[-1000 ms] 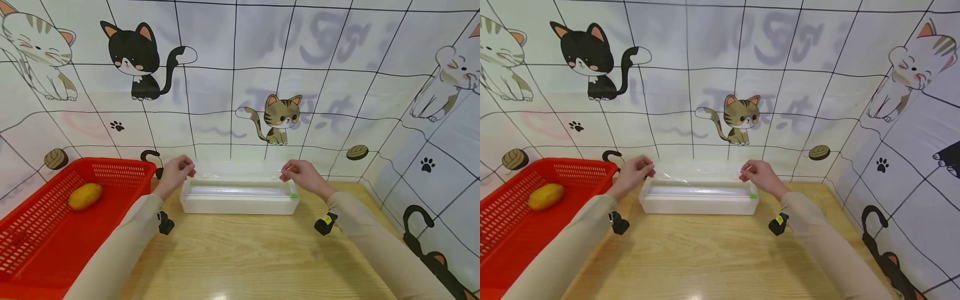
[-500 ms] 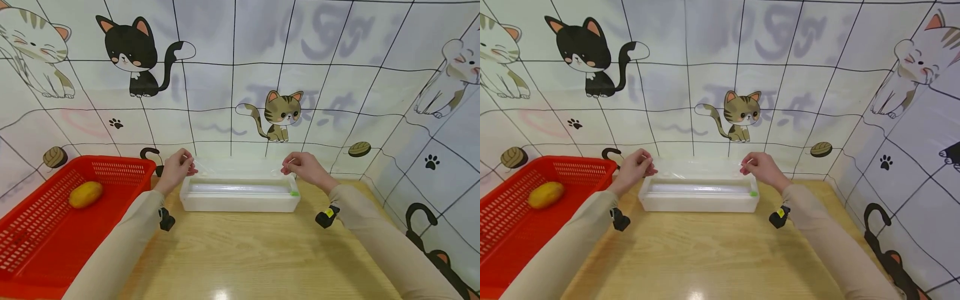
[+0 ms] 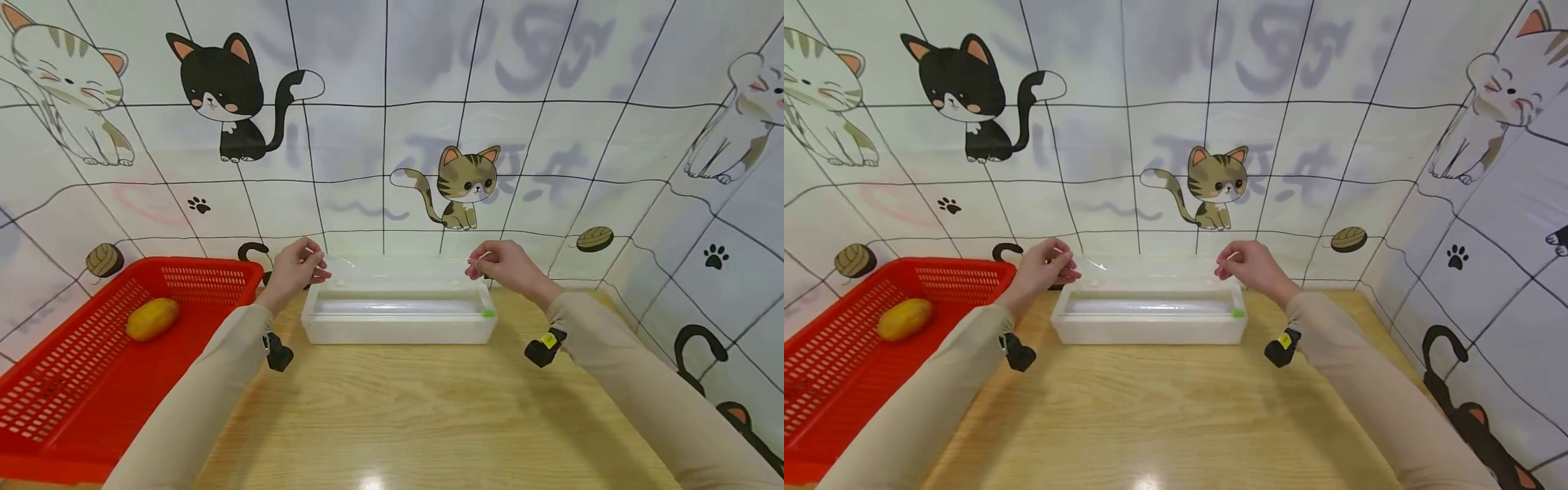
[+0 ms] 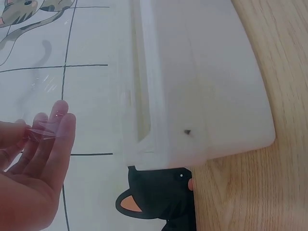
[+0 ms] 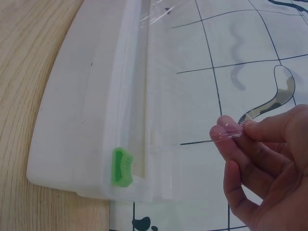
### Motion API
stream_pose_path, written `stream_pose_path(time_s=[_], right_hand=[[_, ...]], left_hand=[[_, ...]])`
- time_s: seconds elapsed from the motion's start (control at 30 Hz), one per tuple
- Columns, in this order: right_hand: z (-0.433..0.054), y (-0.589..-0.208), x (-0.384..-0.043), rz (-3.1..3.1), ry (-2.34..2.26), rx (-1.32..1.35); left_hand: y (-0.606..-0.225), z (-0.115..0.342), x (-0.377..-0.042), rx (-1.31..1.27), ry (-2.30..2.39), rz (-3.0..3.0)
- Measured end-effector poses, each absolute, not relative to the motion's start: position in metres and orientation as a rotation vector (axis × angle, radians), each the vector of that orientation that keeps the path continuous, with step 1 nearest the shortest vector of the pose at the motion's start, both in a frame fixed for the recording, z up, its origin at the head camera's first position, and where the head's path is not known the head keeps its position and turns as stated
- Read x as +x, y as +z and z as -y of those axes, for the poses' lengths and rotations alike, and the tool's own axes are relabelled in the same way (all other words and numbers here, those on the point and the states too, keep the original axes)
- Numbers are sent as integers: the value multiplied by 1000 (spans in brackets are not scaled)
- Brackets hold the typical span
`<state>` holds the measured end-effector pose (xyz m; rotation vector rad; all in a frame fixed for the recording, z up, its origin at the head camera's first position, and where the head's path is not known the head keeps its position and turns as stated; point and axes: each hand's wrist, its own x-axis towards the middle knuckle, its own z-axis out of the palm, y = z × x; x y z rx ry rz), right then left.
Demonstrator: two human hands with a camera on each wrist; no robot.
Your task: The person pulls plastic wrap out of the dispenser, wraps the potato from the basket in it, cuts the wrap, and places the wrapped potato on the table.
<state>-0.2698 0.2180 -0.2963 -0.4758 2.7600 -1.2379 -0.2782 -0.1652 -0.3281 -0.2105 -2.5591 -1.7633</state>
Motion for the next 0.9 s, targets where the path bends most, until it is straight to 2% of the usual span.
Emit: stream_pose_path(time_s=[0.2, 0.63, 0.9], right_hand=[[-222, -296, -268, -2722, -1264, -459], [-219, -269, -280, -2767, -1266, -543], [-225, -279, -271, -2753, -1328, -583]], left_hand=[[-330, 167, -278, -231, -1757, 2552], [-299, 176, -287, -279, -1693, 2478], [-304, 173, -284, -249, -1820, 2470]])
